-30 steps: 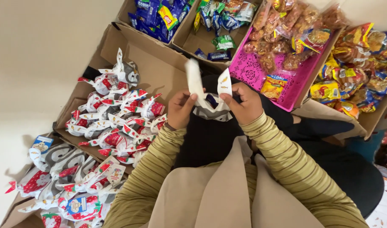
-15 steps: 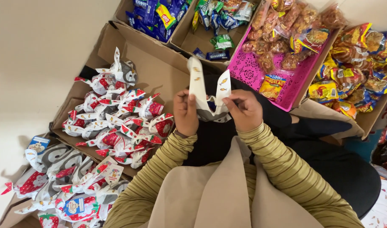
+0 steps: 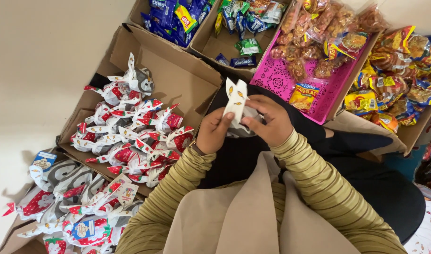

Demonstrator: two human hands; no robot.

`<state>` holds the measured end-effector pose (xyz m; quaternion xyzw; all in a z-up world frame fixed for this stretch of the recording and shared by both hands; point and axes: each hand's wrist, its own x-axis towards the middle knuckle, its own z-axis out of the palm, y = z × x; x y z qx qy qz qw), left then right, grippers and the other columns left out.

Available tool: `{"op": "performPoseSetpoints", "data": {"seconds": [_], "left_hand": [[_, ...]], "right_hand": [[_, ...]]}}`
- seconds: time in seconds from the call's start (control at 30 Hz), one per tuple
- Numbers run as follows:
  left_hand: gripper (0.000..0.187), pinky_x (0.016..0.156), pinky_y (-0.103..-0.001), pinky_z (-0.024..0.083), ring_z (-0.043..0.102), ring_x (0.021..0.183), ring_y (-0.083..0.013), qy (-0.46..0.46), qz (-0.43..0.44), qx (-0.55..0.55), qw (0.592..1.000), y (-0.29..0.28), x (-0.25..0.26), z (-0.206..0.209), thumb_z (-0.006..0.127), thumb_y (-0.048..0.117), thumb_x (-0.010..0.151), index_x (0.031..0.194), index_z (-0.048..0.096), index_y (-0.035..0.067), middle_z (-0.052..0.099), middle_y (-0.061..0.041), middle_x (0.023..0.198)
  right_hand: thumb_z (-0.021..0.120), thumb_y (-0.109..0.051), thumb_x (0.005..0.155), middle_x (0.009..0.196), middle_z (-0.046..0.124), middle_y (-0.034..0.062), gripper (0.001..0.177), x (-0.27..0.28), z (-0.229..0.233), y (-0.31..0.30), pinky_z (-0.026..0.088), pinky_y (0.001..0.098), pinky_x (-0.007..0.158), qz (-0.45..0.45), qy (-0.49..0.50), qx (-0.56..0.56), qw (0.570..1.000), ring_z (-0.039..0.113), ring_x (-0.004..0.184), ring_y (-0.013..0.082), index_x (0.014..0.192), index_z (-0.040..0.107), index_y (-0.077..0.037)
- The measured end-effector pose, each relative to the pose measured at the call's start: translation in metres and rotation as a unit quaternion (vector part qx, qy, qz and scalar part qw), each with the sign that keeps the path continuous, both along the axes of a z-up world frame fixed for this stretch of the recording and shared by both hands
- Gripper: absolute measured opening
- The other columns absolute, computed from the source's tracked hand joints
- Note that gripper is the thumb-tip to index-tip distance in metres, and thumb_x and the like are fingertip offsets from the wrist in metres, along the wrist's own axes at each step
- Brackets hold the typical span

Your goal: The person sits on the floor surrounded by boxes of snacks and packs various items into white paper bags. They pick up snacks from different boxes, place them into the bags, and fold the bags closed.

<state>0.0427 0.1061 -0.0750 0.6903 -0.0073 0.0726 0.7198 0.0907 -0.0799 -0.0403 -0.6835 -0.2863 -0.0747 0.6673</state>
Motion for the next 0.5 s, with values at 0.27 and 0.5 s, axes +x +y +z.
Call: {"op": "performPoseSetpoints", "data": {"seconds": [0.27,0.5], "left_hand": [[0.014,0.106,-0.049,0.044,0.063,0.103,-0.0223,-0.01,-0.167,0.035,0.985,0.01,0.001,0.043,0.062,0.012,0.103,0.096,0.068,0.001,0.072,-0.013,0.09],[0.023,0.083,-0.025,0.053,0.064,0.085,-0.0091,0.053,-0.246,-0.175,0.952,0.019,0.005,0.03,0.053,0.014,0.107,0.126,0.045,0.004,0.073,-0.008,0.094]], "right_hand": [[0.079,0.003,0.088,0.089,0.07,0.0162,0.01,-0.023,0.023,0.015,0.052,0.0289,0.054,-0.024,0.161,0.077,0.984,0.061,0.064,0.013,0.096,0.076,0.007],[0.078,0.005,0.086,0.093,0.073,0.0125,0.035,-0.015,0.004,-0.001,0.056,0.0234,0.072,0.06,0.23,0.109,0.965,0.064,0.081,0.0093,0.12,0.071,0.009]]}}
